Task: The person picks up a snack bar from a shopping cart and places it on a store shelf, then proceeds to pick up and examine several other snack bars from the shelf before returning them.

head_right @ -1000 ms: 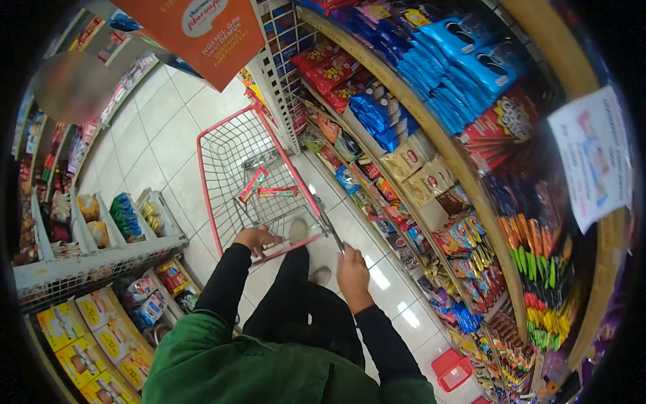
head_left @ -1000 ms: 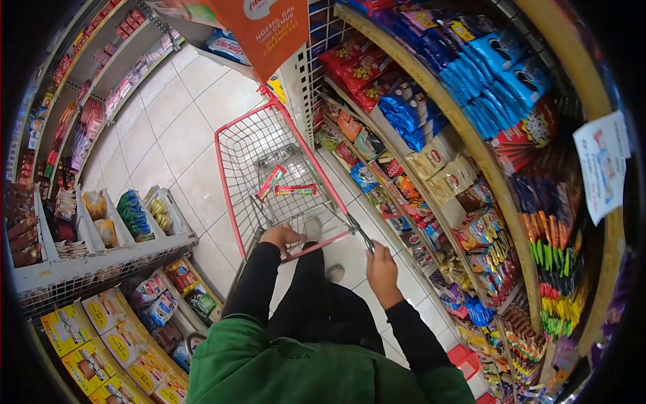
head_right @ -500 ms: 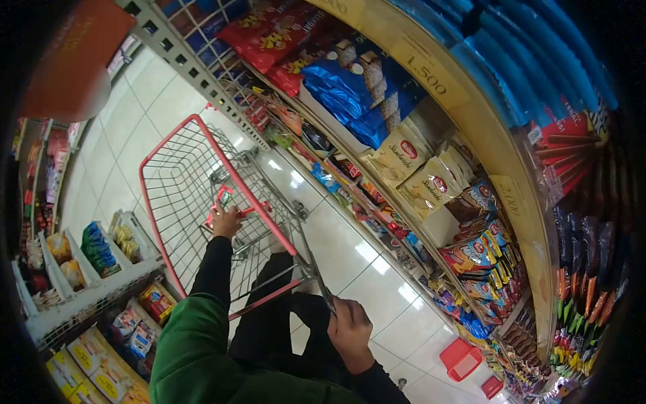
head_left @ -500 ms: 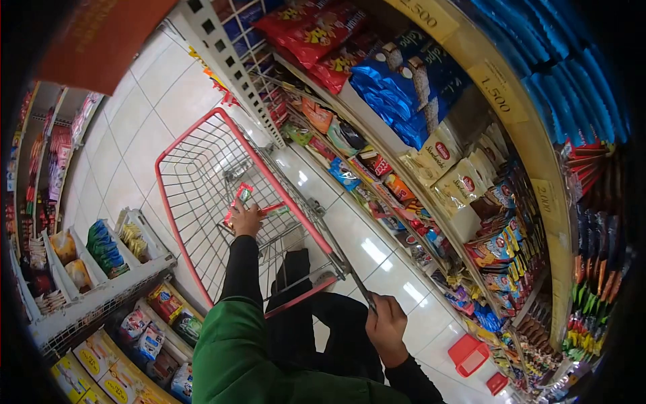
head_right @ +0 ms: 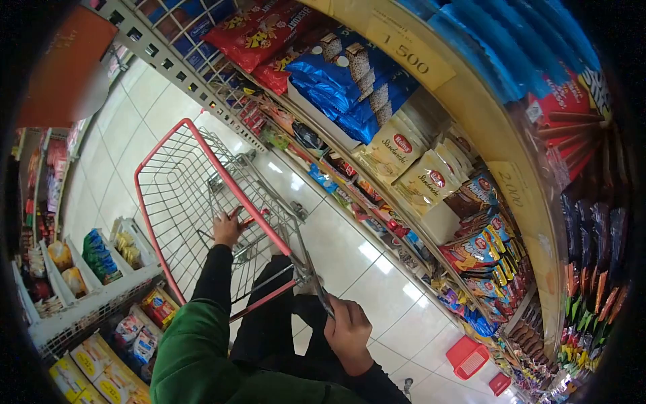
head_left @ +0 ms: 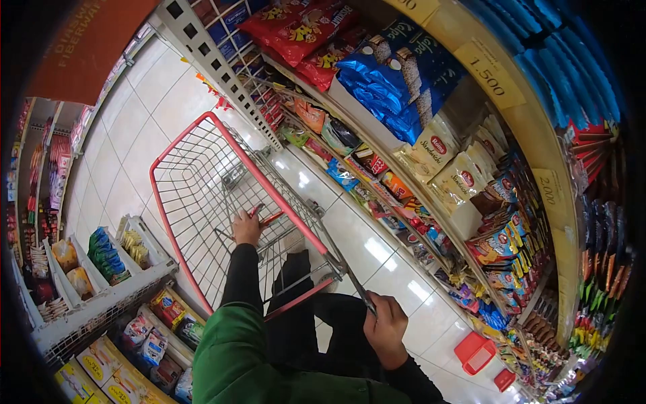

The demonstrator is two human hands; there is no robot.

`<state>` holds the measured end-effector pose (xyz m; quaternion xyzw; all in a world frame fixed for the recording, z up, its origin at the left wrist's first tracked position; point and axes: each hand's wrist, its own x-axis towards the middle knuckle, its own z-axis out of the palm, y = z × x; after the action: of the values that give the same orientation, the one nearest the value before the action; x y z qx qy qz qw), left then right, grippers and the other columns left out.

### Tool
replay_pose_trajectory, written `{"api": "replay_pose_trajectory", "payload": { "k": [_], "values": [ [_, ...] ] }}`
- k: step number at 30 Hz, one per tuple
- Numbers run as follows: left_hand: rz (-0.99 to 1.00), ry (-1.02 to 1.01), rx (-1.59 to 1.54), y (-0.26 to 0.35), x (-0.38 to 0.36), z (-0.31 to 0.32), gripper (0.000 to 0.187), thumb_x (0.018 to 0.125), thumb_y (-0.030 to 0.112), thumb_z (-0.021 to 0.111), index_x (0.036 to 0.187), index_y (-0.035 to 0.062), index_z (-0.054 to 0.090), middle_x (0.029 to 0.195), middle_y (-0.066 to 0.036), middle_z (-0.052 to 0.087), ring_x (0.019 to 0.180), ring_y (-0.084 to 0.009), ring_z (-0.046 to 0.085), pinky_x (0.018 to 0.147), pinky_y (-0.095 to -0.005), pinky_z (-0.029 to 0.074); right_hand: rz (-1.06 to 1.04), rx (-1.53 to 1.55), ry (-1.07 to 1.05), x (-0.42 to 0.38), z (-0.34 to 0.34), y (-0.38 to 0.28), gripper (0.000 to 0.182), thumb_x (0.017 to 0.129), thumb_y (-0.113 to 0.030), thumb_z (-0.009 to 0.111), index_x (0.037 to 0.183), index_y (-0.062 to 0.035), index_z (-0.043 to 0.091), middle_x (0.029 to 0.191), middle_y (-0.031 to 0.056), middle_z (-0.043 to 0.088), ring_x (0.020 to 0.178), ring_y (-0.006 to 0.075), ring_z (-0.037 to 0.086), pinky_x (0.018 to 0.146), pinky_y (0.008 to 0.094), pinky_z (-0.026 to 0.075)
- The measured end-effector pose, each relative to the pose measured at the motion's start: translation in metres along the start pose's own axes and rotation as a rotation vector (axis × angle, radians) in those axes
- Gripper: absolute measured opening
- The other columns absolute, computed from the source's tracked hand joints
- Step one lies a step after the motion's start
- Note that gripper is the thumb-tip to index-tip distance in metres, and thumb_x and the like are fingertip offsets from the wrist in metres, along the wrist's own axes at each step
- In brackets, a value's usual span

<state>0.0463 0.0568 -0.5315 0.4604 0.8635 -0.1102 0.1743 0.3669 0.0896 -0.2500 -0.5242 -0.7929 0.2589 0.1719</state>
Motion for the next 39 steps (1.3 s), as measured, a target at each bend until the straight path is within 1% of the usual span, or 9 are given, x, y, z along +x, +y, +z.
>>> {"api": "replay_pose_trajectory", "payload": {
  "k": [4, 11, 16, 21, 24, 27, 28, 33, 39],
  "values": [
    [0.036, -0.024, 0.163, 0.007, -0.003, 0.001, 0.030, 0.075, 0.037, 0.049, 0.094, 0.0149, 0.057, 0.096, -0.011, 0.046, 0.096, -0.0295, 0.042, 0.075, -0.0441, 0.035, 0.002, -0.021, 0.003, 0.002, 0.000, -0.001, 0.035, 0.056, -0.002, 0.053, 0.091, -0.0076, 0.054, 0.072, 0.0080, 0.053, 0.064, 0.0244, 0.054, 0.057, 0.0327, 0.046],
    [-0.083, -0.111, -0.146, 0.008, -0.032, -0.085, 0.035, 0.076, 0.034, 0.050, 0.097, 0.0063, 0.049, 0.102, -0.016, 0.040, 0.078, -0.0312, 0.055, 0.068, -0.0452, 0.042, -0.050, -0.041, 0.046, 0.007, 0.000, 0.000, 0.034, 0.059, -0.006, 0.055, 0.093, -0.0092, 0.052, 0.071, 0.0082, 0.051, 0.062, 0.0265, 0.053, 0.055, 0.0342, 0.045],
    [0.231, -0.042, -0.161, -0.019, -0.073, -0.190, 0.023, 0.069, 0.012, 0.051, 0.088, 0.0023, 0.044, 0.096, -0.021, 0.038, 0.073, -0.0372, 0.053, 0.064, -0.0402, 0.046, -0.102, -0.025, 0.033, 0.008, -0.009, -0.006, 0.031, 0.067, -0.016, 0.057, 0.096, -0.0075, 0.049, 0.082, 0.0120, 0.050, 0.076, 0.0290, 0.050, 0.064, 0.0379, 0.042],
    [0.636, 0.272, -0.125, -0.028, -0.123, -0.313, 0.025, 0.065, 0.014, 0.057, 0.083, 0.0037, 0.044, 0.087, -0.018, 0.039, 0.072, -0.0340, 0.050, 0.061, -0.0393, 0.045, -0.154, 0.101, 0.125, -0.010, -0.063, -0.029, 0.037, 0.069, -0.019, 0.060, 0.099, -0.0024, 0.046, 0.090, 0.0163, 0.047, 0.087, 0.0329, 0.044, 0.076, 0.0402, 0.035],
    [0.872, 0.633, -0.128, 0.007, -0.152, -0.390, 0.023, 0.063, 0.016, 0.058, 0.077, 0.0032, 0.045, 0.080, -0.015, 0.045, 0.066, -0.0312, 0.050, 0.058, -0.0378, 0.043, 0.064, 0.493, 0.019, -0.019, -0.104, -0.040, 0.037, 0.075, -0.019, 0.058, 0.103, -0.0006, 0.043, 0.090, 0.0134, 0.050, 0.077, 0.0214, 0.051, 0.066, 0.0323, 0.041],
    [0.887, 0.657, -0.451, 0.054, -0.189, -0.437, 0.023, 0.063, 0.016, 0.058, 0.077, 0.0022, 0.047, 0.075, -0.014, 0.050, 0.065, -0.0294, 0.049, 0.055, -0.0350, 0.041, 0.153, 0.850, -0.090, -0.020, -0.158, -0.059, 0.039, 0.081, -0.022, 0.051, 0.109, -0.0010, 0.036, 0.088, 0.0123, 0.053, 0.069, 0.0149, 0.054, 0.059, 0.0244, 0.045],
    [0.662, 0.345, -0.651, 0.078, -0.231, -0.478, 0.025, 0.060, 0.015, 0.061, 0.078, 0.0012, 0.050, 0.071, -0.013, 0.053, 0.068, -0.0281, 0.049, 0.059, -0.0339, 0.040, 0.153, 0.981, -0.092, -0.020, -0.182, -0.073, 0.039, 0.081, -0.023, 0.050, 0.111, -0.0020, 0.035, 0.088, 0.0127, 0.053, 0.070, 0.0155, 0.054, 0.059, 0.0247, 0.046],
    [1.334, 0.758, -0.694, 0.120, -0.266, -0.500, 0.030, 0.055, 0.015, 0.069, 0.078, 0.0041, 0.052, 0.077, -0.010, 0.052, 0.072, -0.0265, 0.049, 0.064, -0.0335, 0.039, 0.105, 1.300, -0.072, -0.025, -0.260, -0.107, 0.042, 0.084, -0.029, 0.046, 0.116, -0.0064, 0.030, 0.089, 0.0135, 0.052, 0.067, 0.0171, 0.055, 0.055, 0.0267, 0.047],
    [1.677, 0.695, -0.545, 0.151, -0.280, -0.531, 0.034, 0.056, 0.016, 0.068, 0.083, 0.0036, 0.052, 0.078, -0.010, 0.050, 0.071, -0.0262, 0.050, 0.064, -0.0334, 0.041, 0.095, 1.320, 0.031, -0.030, -0.314, -0.112, 0.036, 0.080, -0.017, 0.053, 0.109, -0.0003, 0.040, 0.079, 0.0098, 0.054, 0.056, 0.0126, 0.054, 0.047, 0.0217, 0.045]
  ]
}}
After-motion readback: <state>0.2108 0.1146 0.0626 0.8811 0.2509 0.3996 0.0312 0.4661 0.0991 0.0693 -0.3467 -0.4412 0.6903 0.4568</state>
